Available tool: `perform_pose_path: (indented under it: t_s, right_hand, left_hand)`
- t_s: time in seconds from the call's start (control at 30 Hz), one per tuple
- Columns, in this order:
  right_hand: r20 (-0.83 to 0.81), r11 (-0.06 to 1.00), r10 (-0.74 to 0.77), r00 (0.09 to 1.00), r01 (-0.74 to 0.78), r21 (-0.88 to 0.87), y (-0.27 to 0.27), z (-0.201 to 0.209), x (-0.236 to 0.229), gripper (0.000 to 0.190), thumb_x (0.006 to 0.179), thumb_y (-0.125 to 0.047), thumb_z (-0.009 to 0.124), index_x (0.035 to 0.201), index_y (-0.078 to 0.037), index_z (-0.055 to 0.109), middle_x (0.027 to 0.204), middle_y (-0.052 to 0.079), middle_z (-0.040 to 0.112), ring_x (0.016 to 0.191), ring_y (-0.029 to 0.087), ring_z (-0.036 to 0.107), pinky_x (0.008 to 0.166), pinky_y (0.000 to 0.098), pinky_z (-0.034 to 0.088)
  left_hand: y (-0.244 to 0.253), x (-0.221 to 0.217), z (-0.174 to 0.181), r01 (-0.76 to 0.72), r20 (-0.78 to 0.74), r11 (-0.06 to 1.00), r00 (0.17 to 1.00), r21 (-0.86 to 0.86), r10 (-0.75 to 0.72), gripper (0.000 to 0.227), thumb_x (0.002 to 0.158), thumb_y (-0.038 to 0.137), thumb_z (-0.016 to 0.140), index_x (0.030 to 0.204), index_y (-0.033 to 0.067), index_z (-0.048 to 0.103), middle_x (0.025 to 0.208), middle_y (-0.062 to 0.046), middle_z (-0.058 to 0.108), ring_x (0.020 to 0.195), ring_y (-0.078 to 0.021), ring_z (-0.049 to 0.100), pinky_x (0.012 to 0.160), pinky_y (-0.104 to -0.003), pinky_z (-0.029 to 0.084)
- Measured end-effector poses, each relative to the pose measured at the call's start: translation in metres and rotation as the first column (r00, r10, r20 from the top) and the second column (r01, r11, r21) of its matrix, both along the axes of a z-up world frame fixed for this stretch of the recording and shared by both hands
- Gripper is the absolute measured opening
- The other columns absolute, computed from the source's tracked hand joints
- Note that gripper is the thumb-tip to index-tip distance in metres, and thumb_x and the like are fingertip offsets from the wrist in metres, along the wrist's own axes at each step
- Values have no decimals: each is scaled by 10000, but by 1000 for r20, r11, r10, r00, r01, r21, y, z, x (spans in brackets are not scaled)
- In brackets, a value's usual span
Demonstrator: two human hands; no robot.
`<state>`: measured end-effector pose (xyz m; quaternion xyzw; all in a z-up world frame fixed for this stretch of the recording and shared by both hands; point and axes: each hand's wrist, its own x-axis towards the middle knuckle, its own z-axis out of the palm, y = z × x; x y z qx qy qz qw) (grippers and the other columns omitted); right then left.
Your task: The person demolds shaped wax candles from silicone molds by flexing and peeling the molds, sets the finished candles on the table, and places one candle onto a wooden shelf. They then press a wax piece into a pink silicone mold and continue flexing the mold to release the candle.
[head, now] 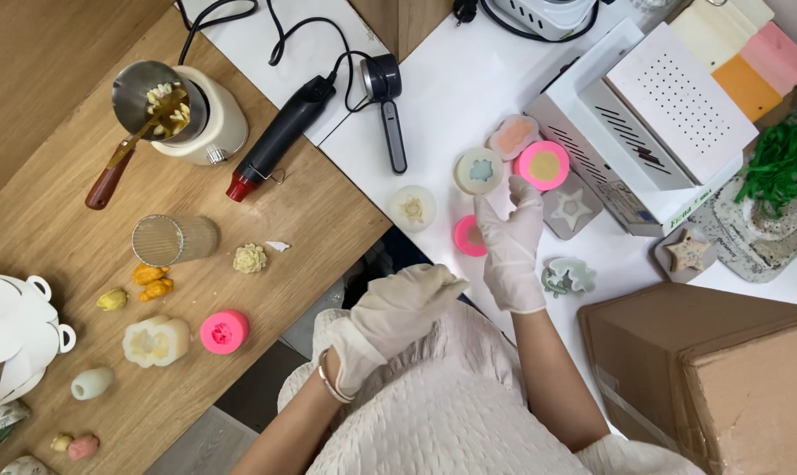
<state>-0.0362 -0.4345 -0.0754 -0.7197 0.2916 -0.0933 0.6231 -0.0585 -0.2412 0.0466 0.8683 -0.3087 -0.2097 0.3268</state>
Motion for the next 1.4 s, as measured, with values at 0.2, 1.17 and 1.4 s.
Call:
perform_pose_path:
  t_s: [0.2,1.17,1.4]
  right_hand:
    - [-382,860,-3,924,-192,-472,-1,-33,34,924,645,-379,915,1388,-51,476,1346,116,555,1224,270,549,1032,469,442]
    - [94,952,-20,995,48,-301,40,0,27,821,726,-266,945,1328,-54,429,1243,145,650,1118,244,677,1004,347,547]
    - [191,914,320,928,-248,-322,99,123,-6,832,714,-242,942,1309,-37,398,1303,138,629,1168,192,669,1009,338,558]
  left_hand:
    - [44,-5,9,-190,-269,969,936,158,227,341,1008,384,580,864,75,599,776,-112,635,697,-283,658,651,-412,524]
    - [58,13,-12,-798,-712,555,530,-235,460,252,983,224,661,1078,-5,705,918,-48,707,838,-105,652,765,-263,554]
    - [52,38,-4,-790,-631,407,612,-458,477,460,964,196,692,1351,4,533,1194,-50,654,1047,-87,622,938,-257,524]
